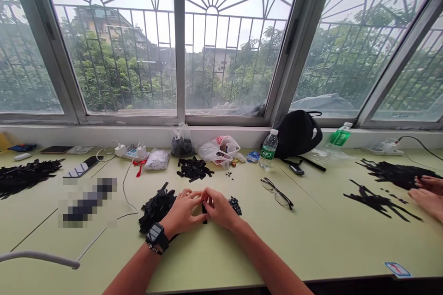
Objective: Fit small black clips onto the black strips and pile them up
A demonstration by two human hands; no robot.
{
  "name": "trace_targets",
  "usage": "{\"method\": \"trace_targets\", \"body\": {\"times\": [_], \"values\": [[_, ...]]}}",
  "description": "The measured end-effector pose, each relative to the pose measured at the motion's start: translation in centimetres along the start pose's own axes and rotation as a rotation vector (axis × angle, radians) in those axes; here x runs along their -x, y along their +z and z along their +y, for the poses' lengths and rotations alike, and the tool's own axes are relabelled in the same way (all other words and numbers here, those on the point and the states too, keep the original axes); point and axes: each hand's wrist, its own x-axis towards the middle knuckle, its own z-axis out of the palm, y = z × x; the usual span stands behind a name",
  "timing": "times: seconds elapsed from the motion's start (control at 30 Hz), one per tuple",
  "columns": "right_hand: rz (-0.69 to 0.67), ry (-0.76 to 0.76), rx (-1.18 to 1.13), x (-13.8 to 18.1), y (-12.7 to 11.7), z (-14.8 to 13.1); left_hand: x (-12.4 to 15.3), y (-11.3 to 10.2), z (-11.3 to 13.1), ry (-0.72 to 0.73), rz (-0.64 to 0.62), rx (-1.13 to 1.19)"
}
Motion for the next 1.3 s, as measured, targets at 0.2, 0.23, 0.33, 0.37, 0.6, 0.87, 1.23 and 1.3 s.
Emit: {"method": "trace_targets", "body": {"times": [0.2, 0.23, 0.33, 0.37, 0.6, 0.87, 1.23, 1.3], "values": [[-0.014, 0.091, -0.106, -0.7, 0.2, 0.6, 0.0, 0.1, -0.1, 0.004, 0.01, -0.001], [-0.019, 0.103, -0.131, -0.9, 0.3, 0.7, 0.0, 0.1, -0.1, 0.0, 0.009, 0.001], [-0.034, 0.134, -0.164, -1.4, 0.3, 1.1, 0.0, 0.0, 0.0, -0.005, 0.008, 0.008], [-0.04, 0.147, -0.158, -1.5, 0.3, 1.3, 0.0, 0.0, 0.0, -0.006, 0.008, 0.009], [-0.145, 0.228, -0.116, -3.0, 0.0, 1.8, 0.0, -0.2, 0.1, -0.026, -0.009, 0.009], [-0.316, 0.301, -0.126, -4.7, -0.8, 2.4, 0.0, -0.1, -0.1, -0.033, 0.0, 0.014], [-0.395, 0.361, -0.072, -5.7, -1.6, 2.6, -0.1, 0.2, -0.4, -0.013, 0.024, 0.019], [-0.385, 0.349, -0.07, -5.5, -1.7, 2.5, -0.2, 0.3, -0.4, -0.014, 0.024, 0.023]]}}
